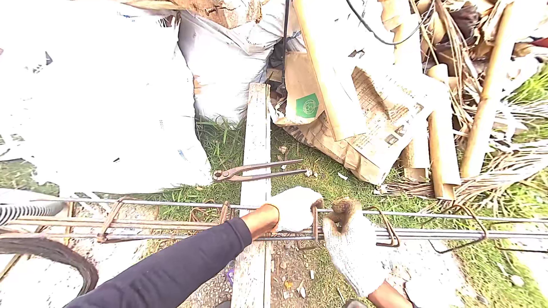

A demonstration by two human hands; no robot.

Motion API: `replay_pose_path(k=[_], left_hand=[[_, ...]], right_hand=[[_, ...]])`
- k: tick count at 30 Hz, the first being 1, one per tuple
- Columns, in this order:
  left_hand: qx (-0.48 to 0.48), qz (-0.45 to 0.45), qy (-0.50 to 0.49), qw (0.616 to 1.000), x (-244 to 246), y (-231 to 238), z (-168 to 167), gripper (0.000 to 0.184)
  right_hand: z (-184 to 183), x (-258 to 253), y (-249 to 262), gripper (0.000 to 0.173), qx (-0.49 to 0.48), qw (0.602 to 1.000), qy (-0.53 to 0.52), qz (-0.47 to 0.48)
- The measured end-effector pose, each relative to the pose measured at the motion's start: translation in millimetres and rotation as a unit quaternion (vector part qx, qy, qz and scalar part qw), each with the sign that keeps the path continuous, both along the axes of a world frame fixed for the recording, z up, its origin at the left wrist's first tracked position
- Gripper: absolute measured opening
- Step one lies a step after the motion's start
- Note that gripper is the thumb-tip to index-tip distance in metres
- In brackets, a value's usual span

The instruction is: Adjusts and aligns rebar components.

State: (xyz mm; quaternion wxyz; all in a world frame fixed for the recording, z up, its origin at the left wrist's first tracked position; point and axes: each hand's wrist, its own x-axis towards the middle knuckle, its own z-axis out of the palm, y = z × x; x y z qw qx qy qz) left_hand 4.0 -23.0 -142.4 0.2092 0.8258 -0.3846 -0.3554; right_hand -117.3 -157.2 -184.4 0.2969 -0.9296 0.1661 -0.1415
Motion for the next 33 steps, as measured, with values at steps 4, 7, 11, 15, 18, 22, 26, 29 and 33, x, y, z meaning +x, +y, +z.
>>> replay_pose_path(k=[4,7,11,15,18,22,26,29,33], left_hand=[[-0.049,0.001,0.047,0.998,6,9,-3,0.035],[-0.058,0.03,0.076,0.995,8,11,-3,0.044],[-0.059,0.048,0.06,0.995,9,13,-6,0.032],[-0.077,0.027,0.056,0.995,11,13,-14,0.025],[-0.042,0.017,0.053,0.998,9,8,-5,0.024],[-0.063,0.023,0.076,0.995,12,11,-17,0.025],[-0.064,0.014,0.071,0.995,12,12,-17,0.021],[-0.036,0.019,0.056,0.998,3,7,-1,0.013],[0.005,0.045,-0.02,0.999,-3,1,-10,0.021]], right_hand=[[-1,0,1,0.023,-0.02,0.999,-0.029,0.012],[-2,-2,1,0.016,-0.016,0.998,-0.051,0.028],[-4,-3,0,0.013,-0.018,0.995,-0.081,0.048],[1,-2,-5,0.009,-0.044,0.995,-0.057,0.068],[8,0,-7,0.008,-0.072,0.994,-0.029,0.08],[6,2,-5,0.009,-0.1,0.99,-0.03,0.093],[6,5,-9,0.011,-0.142,0.98,-0.024,0.141],[23,10,-6,0.014,-0.099,0.977,-0.014,0.188],[40,11,-19,0.017,-0.03,0.977,0.078,0.196]])
